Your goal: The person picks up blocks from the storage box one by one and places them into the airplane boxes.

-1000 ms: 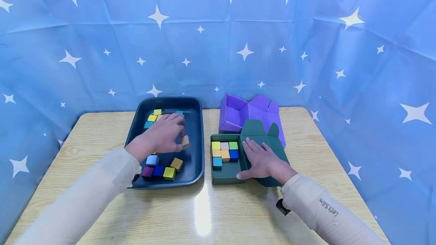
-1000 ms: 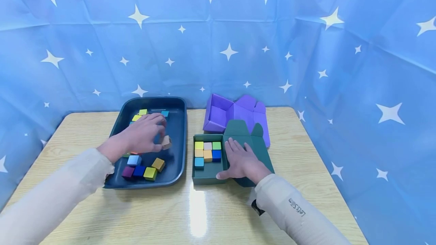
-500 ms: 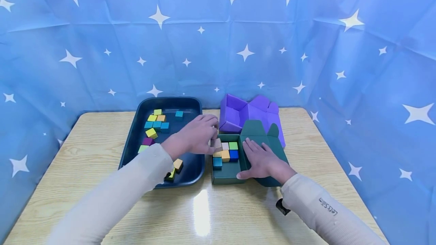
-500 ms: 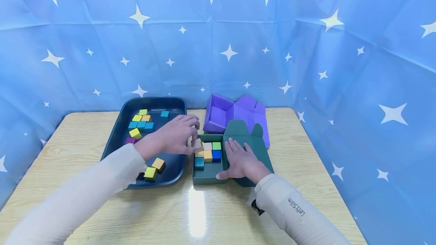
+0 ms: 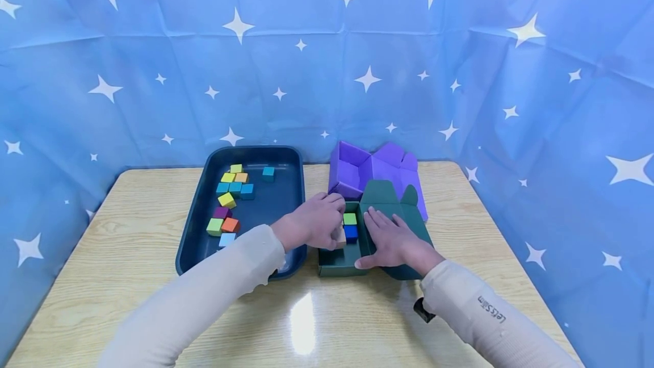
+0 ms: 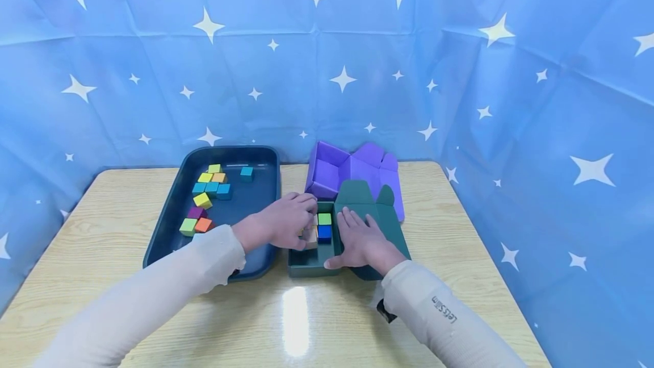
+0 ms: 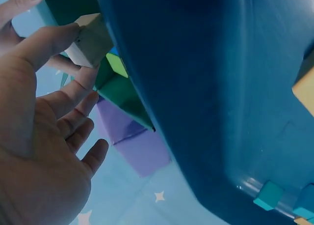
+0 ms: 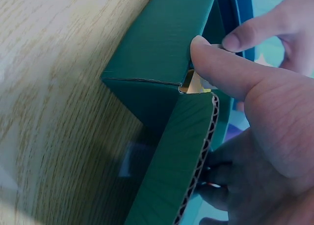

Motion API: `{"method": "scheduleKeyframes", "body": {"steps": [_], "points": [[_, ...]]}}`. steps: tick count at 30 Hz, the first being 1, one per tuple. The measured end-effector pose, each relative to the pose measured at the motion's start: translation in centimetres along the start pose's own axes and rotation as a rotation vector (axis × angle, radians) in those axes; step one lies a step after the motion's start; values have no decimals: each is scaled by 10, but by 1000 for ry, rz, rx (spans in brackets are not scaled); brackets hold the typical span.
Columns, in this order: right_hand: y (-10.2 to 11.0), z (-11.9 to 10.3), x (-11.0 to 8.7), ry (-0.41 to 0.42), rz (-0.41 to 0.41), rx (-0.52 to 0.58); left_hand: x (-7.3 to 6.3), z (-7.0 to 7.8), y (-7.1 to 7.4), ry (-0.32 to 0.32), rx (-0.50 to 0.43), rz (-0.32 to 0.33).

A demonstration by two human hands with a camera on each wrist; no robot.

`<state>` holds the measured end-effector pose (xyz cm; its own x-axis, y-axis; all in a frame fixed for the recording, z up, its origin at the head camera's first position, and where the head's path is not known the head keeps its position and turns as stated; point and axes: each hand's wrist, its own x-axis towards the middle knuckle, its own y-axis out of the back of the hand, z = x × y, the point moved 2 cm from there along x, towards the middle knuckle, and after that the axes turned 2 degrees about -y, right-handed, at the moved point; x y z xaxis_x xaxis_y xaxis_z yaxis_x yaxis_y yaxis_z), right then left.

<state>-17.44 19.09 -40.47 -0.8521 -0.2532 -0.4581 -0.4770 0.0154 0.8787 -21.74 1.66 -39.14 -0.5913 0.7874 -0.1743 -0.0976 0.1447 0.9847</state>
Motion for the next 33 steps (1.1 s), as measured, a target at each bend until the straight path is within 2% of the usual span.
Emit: {"method": "scheduleKeyframes", "body": {"steps": [6,12,19,33], "points": [[0,0,0,-3,-7,4,6,6,-6,-8,4,-23],[-1,-1,0,-3,-9,0,12,10,-14,-4,56,-49],[-1,-2,0,0,-7,-7,13,10,-20,0,126,-49],[-1,-1,0,1,5,-11,19,10,-26,22,184,-54]]}}
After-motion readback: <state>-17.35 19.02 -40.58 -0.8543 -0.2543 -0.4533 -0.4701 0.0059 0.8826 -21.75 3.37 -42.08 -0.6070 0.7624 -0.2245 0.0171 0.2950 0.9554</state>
